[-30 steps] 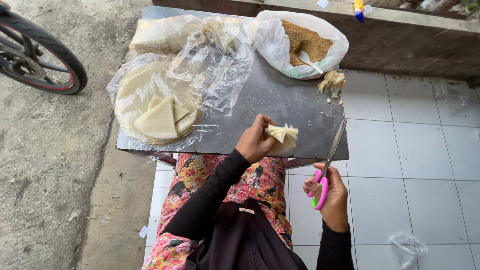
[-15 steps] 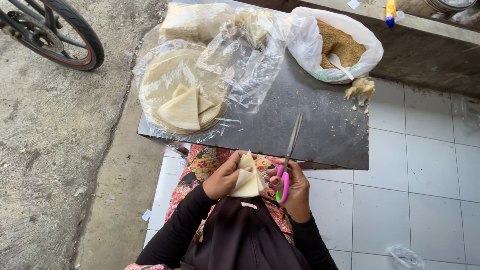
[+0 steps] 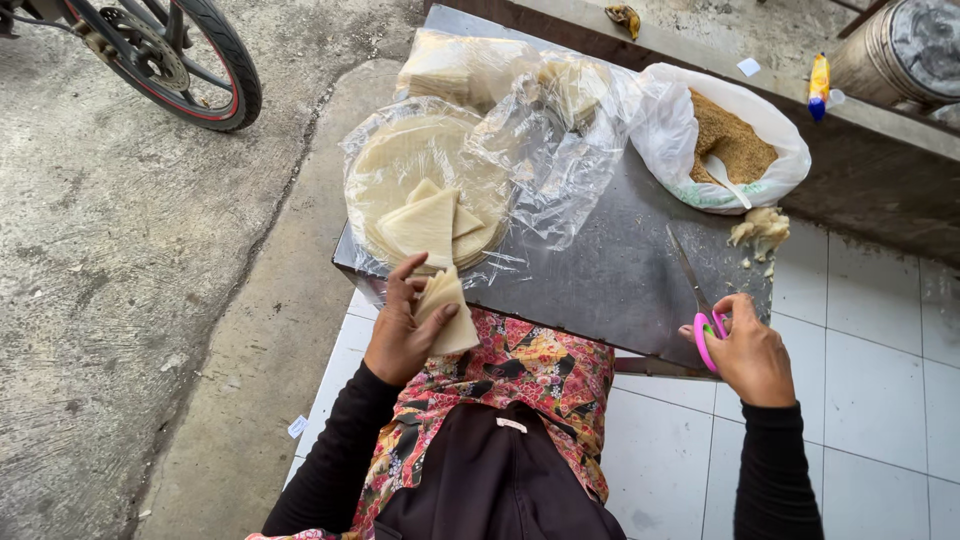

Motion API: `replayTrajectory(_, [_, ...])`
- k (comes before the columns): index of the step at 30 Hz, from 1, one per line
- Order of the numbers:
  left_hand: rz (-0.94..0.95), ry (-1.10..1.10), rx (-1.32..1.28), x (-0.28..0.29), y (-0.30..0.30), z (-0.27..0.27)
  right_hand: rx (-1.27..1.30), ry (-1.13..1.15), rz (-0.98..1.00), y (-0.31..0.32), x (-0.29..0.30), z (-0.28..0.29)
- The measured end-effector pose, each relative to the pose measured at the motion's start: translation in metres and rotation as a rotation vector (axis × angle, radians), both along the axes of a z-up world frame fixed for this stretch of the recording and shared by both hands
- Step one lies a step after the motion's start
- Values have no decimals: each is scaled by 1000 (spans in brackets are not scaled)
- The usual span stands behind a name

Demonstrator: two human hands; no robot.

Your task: The person cuts round dough wrappers into smaller triangular pieces using shears, then gathers the stacks and places them into plastic bags.

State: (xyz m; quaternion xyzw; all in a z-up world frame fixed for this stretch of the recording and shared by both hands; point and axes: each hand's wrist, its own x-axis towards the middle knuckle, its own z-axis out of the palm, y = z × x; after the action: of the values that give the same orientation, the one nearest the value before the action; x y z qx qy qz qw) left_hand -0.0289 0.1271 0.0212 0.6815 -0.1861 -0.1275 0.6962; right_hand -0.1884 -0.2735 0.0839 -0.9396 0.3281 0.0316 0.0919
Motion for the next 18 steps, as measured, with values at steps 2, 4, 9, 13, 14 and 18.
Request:
replayTrajectory(2, [15, 16, -34, 7, 4, -5, -76, 101, 18, -12, 8, -5])
replayTrajectory(4, [13, 31, -32, 16, 9, -6, -75, 120, 80, -21, 9, -5])
replayTrajectory(9, [-182, -53, 97, 63, 20, 5, -52, 244, 118, -26, 18, -7])
replayTrajectory(13, [-329, -154, 259, 123, 14, 10, -97, 261, 115, -22, 18, -7])
replayTrajectory(14, [-346, -194, 300, 139, 8, 8, -100, 276, 106, -22, 17, -8])
replayTrajectory(18, [-328, -390, 378, 173, -5, -10, -74, 199, 124, -21, 12, -9])
